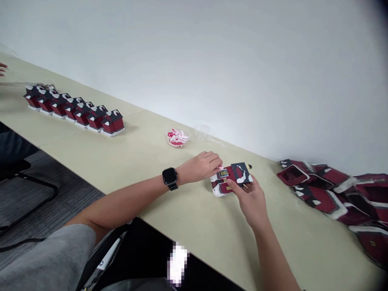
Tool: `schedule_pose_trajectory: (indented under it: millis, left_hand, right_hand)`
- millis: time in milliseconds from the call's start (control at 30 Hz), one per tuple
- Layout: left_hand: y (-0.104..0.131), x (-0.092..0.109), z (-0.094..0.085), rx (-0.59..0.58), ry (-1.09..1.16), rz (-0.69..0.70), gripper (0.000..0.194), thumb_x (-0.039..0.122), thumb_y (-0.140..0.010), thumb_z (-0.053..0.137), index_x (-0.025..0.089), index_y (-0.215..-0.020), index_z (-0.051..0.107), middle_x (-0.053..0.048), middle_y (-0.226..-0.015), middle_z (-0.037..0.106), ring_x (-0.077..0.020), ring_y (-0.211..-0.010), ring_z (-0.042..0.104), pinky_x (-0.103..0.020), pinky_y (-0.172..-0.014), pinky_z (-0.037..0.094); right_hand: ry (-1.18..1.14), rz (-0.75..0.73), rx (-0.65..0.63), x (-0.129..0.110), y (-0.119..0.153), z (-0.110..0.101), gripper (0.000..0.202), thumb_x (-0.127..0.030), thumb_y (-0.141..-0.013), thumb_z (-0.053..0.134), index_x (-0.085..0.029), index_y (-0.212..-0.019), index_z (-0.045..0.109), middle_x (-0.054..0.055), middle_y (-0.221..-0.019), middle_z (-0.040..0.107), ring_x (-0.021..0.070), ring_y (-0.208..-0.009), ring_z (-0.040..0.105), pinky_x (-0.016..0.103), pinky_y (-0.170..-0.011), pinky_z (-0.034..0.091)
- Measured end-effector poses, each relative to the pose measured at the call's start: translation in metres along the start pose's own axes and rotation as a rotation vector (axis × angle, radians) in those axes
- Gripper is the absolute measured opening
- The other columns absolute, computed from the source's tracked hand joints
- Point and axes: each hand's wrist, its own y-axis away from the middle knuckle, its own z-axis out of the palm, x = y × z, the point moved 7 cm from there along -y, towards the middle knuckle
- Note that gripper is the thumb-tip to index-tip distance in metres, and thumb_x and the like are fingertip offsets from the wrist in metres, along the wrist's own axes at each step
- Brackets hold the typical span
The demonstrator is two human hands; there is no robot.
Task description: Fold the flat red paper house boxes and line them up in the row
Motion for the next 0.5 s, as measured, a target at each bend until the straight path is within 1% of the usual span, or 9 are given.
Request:
schedule_pose_trajectory:
  millis: [67,133,167,200,233,300,400,500]
  left_hand:
    - [0.003,-0.010,-0.002,0.103,0.296,-0.238,0.024,0.037,-0.102,0.049,0.015,-0.100,0.059,-0.008,-0.095,0.066,-0.0165,-0.083,0.060,-0.030,-0.077,0.048]
    - [0.010,-0.017,0.012,0.132,0.645,-0.510,0.026,0.041,-0.099,0.053,0.015,-0.097,0.058,-0.003,-0.084,0.065,-0.0120,-0.067,0.057,-0.025,-0.062,0.046]
    - [0.014,-0.018,0.022,0.124,0.791,-0.623,0.027,0.042,-0.097,0.055,0.015,-0.094,0.058,-0.001,-0.079,0.064,-0.0102,-0.060,0.055,-0.023,-0.056,0.044]
    - [0.017,-0.016,0.031,0.110,0.900,-0.706,0.028,0.043,-0.096,0.057,0.015,-0.092,0.059,0.000,-0.074,0.062,-0.0089,-0.055,0.052,-0.021,-0.051,0.041]
    - [0.019,-0.014,0.038,0.099,0.973,-0.763,0.028,0.042,-0.094,0.058,0.014,-0.090,0.060,0.001,-0.071,0.061,-0.0079,-0.052,0.050,-0.021,-0.048,0.039]
    - [0.021,-0.012,0.045,0.102,1.035,-0.825,0.027,0.040,-0.094,0.060,0.014,-0.087,0.061,0.003,-0.065,0.058,-0.0063,-0.047,0.047,-0.019,-0.045,0.037]
    - [0.023,-0.012,0.047,0.112,1.068,-0.853,0.025,0.037,-0.094,0.060,0.014,-0.085,0.062,0.004,-0.059,0.056,-0.0058,-0.045,0.045,-0.019,-0.043,0.035]
    - [0.024,-0.014,0.048,0.119,1.107,-0.852,0.025,0.037,-0.094,0.061,0.013,-0.085,0.062,0.005,-0.056,0.054,-0.0057,-0.044,0.045,-0.017,-0.043,0.034]
  right_hand:
    - [0.049,-0.030,0.037,0.000,0.000,-0.001,0.072,-0.051,-0.069,0.086,-0.022,-0.129,0.060,0.009,-0.115,0.074,0.0268,-0.102,0.069,0.043,-0.094,0.052]
    - [0.084,-0.077,0.056,0.000,0.001,0.000,0.075,-0.052,-0.070,0.085,-0.021,-0.132,0.057,0.010,-0.115,0.073,0.0269,-0.102,0.069,0.043,-0.094,0.052]
    - [0.089,-0.100,0.060,0.000,0.001,0.001,0.077,-0.053,-0.070,0.084,-0.020,-0.134,0.056,0.012,-0.116,0.073,0.0272,-0.101,0.069,0.043,-0.093,0.053]
    - [0.094,-0.119,0.065,0.000,0.002,0.003,0.081,-0.054,-0.069,0.084,-0.020,-0.136,0.054,0.013,-0.118,0.072,0.0275,-0.101,0.069,0.042,-0.091,0.054]
    - [0.103,-0.130,0.072,0.000,0.002,0.004,0.085,-0.056,-0.068,0.084,-0.019,-0.138,0.052,0.014,-0.119,0.072,0.0279,-0.101,0.070,0.042,-0.089,0.055]
    - [0.143,-0.127,0.089,0.001,0.003,0.006,0.091,-0.059,-0.065,0.083,-0.019,-0.141,0.050,0.015,-0.118,0.072,0.0286,-0.097,0.071,0.042,-0.084,0.056]
    - [0.219,-0.112,0.098,0.000,0.005,0.008,0.094,-0.062,-0.064,0.081,-0.019,-0.142,0.049,0.015,-0.114,0.073,0.0288,-0.091,0.072,0.043,-0.081,0.057]
    - [0.265,-0.107,0.097,-0.002,0.007,0.007,0.096,-0.064,-0.064,0.080,-0.018,-0.143,0.048,0.014,-0.110,0.074,0.0281,-0.086,0.073,0.043,-0.081,0.057]
